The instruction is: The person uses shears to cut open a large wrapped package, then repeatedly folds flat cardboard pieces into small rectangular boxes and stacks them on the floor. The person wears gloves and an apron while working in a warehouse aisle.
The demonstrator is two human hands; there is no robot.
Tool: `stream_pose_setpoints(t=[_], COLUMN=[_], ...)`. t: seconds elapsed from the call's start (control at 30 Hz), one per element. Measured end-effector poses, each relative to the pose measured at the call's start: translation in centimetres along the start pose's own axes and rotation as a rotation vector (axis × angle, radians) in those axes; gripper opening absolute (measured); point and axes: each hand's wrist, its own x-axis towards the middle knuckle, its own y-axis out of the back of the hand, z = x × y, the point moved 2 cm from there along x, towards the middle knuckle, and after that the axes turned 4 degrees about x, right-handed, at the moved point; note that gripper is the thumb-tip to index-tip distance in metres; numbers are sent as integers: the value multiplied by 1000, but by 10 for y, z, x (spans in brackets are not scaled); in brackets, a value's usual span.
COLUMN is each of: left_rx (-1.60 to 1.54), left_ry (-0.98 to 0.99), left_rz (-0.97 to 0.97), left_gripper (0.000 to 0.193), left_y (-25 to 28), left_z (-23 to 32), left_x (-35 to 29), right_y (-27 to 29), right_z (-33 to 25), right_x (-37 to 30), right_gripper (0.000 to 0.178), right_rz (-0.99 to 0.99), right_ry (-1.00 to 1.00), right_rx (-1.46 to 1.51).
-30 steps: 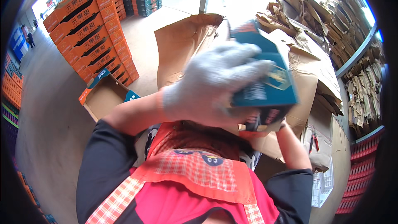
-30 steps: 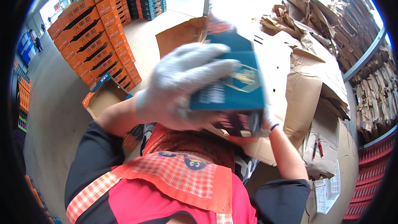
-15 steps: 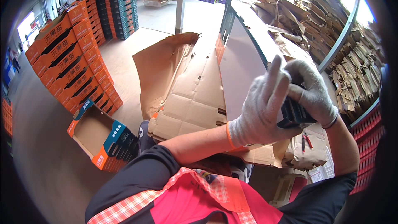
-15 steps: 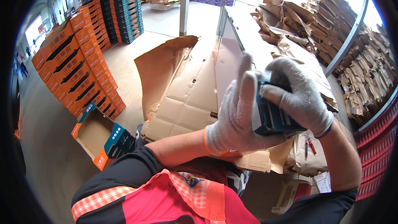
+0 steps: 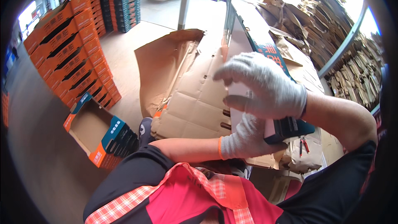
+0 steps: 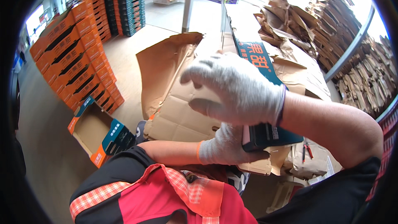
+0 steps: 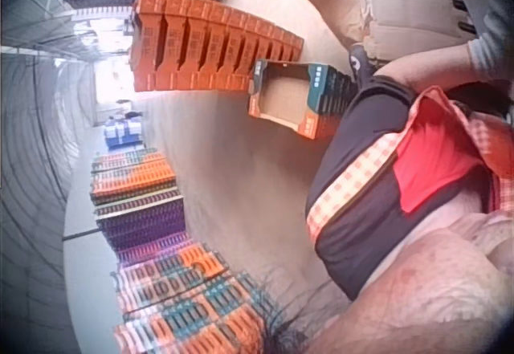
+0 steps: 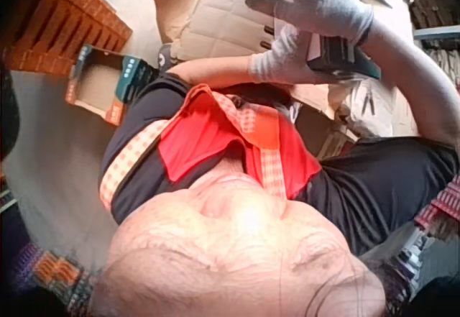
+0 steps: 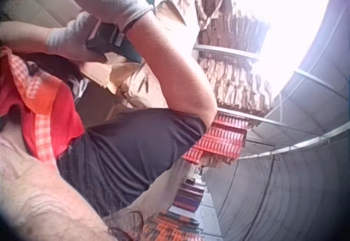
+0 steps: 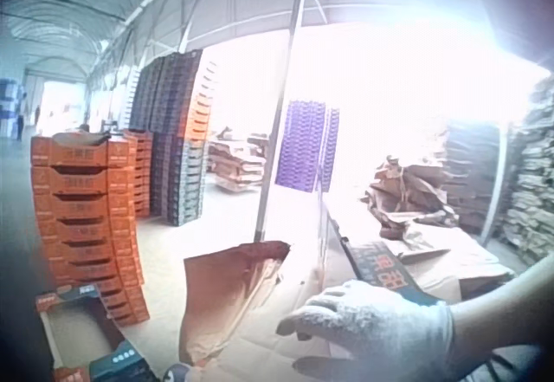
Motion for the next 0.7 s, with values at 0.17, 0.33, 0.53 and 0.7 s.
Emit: stream_pose_setpoints(t=[0.17, 0.33, 0.53, 0.7], left_rx=[55, -58, 32, 1299], left_ry=[-67, -5, 85, -344], left_rz=[221, 228, -499, -14], left_gripper=[124, 123, 64, 50], left_y=[29, 31, 99, 205], left_z=[-6, -2, 35, 62], left_x=[-23, -51, -102, -90], right_y=[43, -13, -80, -118], right_z=[78, 132, 136, 215], right_x=[46, 51, -13, -151], right_gripper=[42, 18, 10, 16], right_rz=[605, 156, -199, -286], right_ry=[-720, -893, -106, -531], right_rx=[71, 904, -252, -503])
